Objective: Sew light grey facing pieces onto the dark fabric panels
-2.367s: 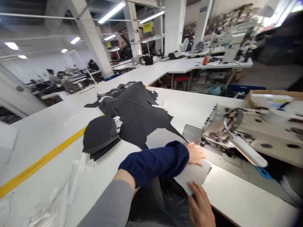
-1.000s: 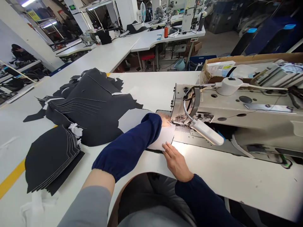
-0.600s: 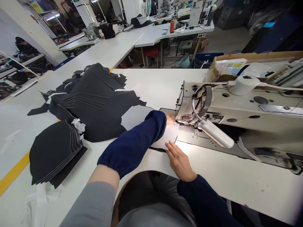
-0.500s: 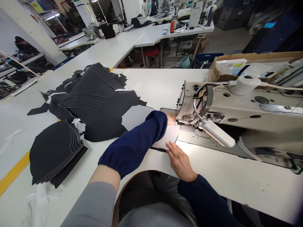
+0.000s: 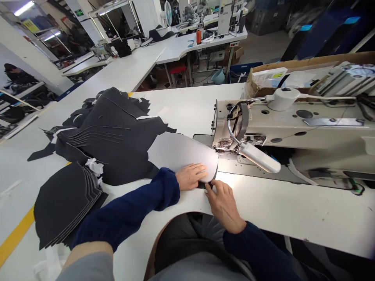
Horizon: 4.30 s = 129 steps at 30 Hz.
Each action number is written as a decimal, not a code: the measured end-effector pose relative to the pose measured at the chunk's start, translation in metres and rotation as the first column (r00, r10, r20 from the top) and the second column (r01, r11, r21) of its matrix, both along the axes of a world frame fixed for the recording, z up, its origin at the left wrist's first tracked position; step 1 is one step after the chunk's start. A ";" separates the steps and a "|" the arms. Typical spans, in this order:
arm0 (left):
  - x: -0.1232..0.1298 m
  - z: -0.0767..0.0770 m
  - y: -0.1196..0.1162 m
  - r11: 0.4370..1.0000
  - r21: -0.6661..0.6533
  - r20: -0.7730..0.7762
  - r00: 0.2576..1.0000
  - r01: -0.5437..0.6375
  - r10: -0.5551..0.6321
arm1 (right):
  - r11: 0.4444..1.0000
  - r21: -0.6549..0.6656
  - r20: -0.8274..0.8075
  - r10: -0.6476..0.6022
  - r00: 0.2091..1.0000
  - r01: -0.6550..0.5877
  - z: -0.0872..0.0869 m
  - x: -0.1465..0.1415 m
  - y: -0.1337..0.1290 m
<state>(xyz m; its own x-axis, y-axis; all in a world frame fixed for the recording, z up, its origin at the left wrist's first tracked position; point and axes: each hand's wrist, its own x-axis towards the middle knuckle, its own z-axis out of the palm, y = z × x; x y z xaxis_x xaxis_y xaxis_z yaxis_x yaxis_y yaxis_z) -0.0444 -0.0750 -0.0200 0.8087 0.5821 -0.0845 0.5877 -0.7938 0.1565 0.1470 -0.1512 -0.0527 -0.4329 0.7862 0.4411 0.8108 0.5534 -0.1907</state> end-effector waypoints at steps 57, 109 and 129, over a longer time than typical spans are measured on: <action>0.065 0.015 0.084 0.984 0.058 -0.123 0.977 -0.168 0.174 | 0.998 0.018 0.172 0.052 0.984 -0.056 -0.021 -0.030 0.088; -0.117 0.019 -0.103 0.813 -0.026 -0.059 0.813 -0.581 0.579 | 0.399 -0.718 -0.509 -0.860 0.039 -0.571 -0.007 0.059 -0.167; 0.024 -0.021 -0.157 0.827 -0.258 0.234 0.799 -0.499 0.555 | 0.359 -0.616 -0.441 -0.895 0.070 0.701 -0.080 0.275 -0.285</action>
<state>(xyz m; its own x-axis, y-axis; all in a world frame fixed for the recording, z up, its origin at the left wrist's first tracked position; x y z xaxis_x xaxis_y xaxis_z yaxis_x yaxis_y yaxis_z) -0.0203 -0.2322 -0.0406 0.3837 0.9226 -0.0404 0.8128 -0.3167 0.4890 0.4225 -0.4361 -0.1327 0.8338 0.5520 -0.0057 0.3095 -0.4761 -0.8231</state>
